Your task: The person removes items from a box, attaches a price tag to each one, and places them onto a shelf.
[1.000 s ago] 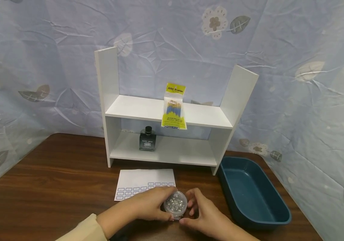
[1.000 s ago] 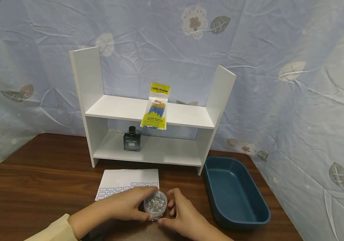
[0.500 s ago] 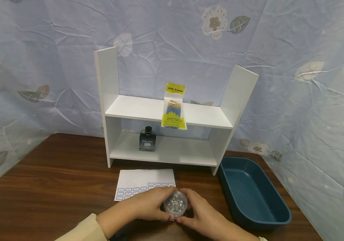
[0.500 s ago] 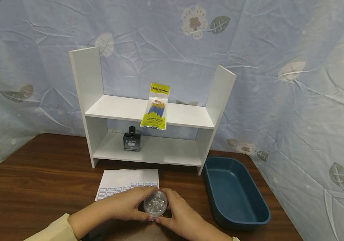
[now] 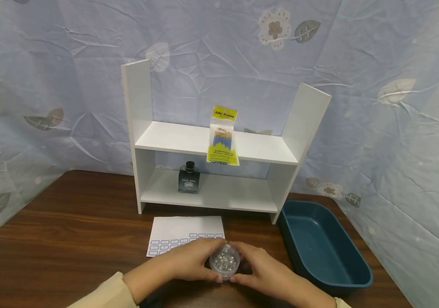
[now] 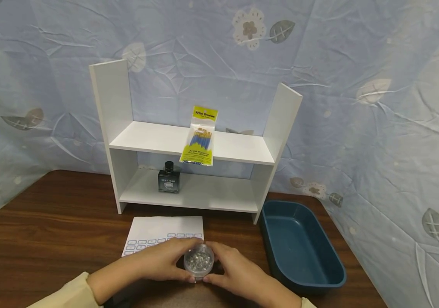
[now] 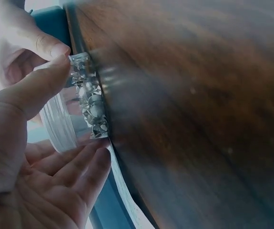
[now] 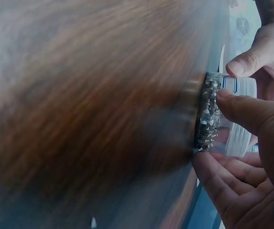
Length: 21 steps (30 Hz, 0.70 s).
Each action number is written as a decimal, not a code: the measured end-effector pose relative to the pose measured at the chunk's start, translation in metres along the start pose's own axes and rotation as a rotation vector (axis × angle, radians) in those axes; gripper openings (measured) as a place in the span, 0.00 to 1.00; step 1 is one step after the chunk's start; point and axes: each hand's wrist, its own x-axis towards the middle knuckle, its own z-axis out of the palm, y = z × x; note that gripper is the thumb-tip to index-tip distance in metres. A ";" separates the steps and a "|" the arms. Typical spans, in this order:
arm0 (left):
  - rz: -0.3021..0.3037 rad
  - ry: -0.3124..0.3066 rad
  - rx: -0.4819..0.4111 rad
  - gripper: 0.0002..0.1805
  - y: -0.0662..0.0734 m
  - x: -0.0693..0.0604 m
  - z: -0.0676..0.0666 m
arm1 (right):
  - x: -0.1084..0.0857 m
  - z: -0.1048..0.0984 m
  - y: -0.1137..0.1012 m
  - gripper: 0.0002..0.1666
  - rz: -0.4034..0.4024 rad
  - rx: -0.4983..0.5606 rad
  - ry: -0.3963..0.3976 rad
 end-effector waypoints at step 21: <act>0.037 0.287 -0.253 0.41 0.005 0.022 -0.013 | 0.001 -0.051 -0.001 0.35 -0.055 0.001 0.159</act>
